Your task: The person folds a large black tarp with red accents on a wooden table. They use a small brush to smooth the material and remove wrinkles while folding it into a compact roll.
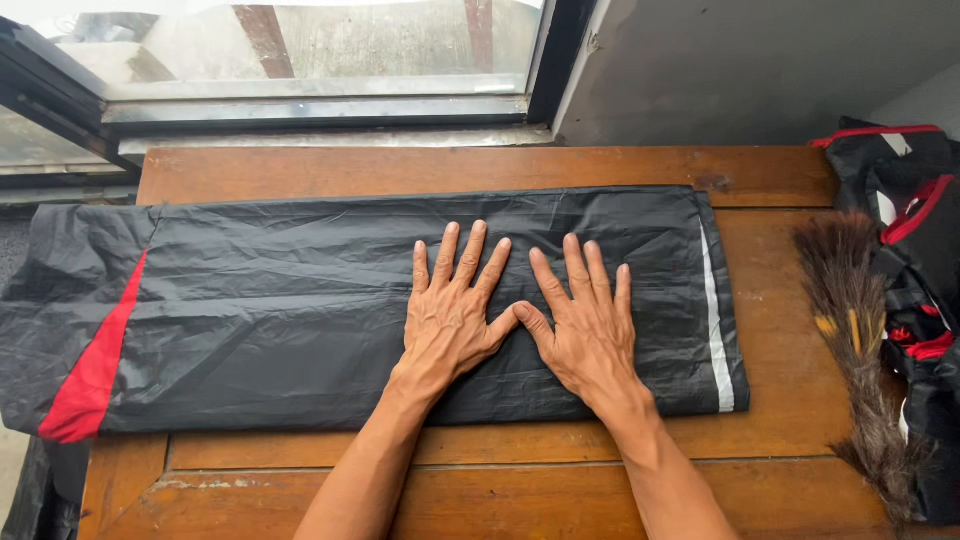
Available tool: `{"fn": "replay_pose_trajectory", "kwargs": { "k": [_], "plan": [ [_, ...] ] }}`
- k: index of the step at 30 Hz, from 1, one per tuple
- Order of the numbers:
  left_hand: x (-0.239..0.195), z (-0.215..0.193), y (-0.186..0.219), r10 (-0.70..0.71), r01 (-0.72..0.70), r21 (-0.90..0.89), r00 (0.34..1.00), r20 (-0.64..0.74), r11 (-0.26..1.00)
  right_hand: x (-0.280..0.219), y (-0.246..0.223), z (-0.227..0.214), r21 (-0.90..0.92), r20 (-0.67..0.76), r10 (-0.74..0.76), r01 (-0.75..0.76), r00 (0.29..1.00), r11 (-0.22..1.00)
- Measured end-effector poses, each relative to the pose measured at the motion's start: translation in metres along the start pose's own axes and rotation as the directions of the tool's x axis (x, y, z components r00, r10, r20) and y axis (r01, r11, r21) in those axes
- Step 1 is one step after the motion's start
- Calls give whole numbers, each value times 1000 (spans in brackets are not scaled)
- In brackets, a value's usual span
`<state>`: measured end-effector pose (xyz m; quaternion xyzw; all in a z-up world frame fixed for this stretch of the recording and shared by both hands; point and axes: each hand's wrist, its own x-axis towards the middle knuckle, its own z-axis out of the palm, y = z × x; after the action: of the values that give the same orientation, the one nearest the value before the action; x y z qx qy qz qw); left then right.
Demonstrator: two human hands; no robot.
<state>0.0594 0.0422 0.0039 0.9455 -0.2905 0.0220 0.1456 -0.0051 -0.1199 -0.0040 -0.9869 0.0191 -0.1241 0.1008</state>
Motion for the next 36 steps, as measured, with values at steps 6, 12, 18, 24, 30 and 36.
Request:
{"fn": "replay_pose_trajectory", "kwargs": {
  "k": [6, 12, 18, 24, 30, 36],
  "plan": [
    [0, -2, -3, 4, -5, -47, 1000, -21, 999, -7, 83, -31, -159, -59, 73, -81, 996, 984],
    [-5, -1, -20, -12, 21, 39, 979, -205, 999, -9, 111, -52, -141, 132, 279, -261, 951, 955],
    [-8, 1, -45, -61, 68, 17, 968, -245, 998, -13, 111, -44, -130, 1, 236, -234, 972, 963],
    [-6, -3, -53, -32, 36, 19, 980, -196, 999, -17, 112, -53, -106, -34, 343, -345, 939, 933],
    [31, -39, -96, -76, 75, -10, 995, -71, 997, -13, 129, -66, 70, 70, 501, -505, 862, 860],
    [47, -31, -128, -59, 59, 10, 998, -7, 998, -17, 121, -65, 114, 39, 490, -491, 871, 864]
  ]
}}
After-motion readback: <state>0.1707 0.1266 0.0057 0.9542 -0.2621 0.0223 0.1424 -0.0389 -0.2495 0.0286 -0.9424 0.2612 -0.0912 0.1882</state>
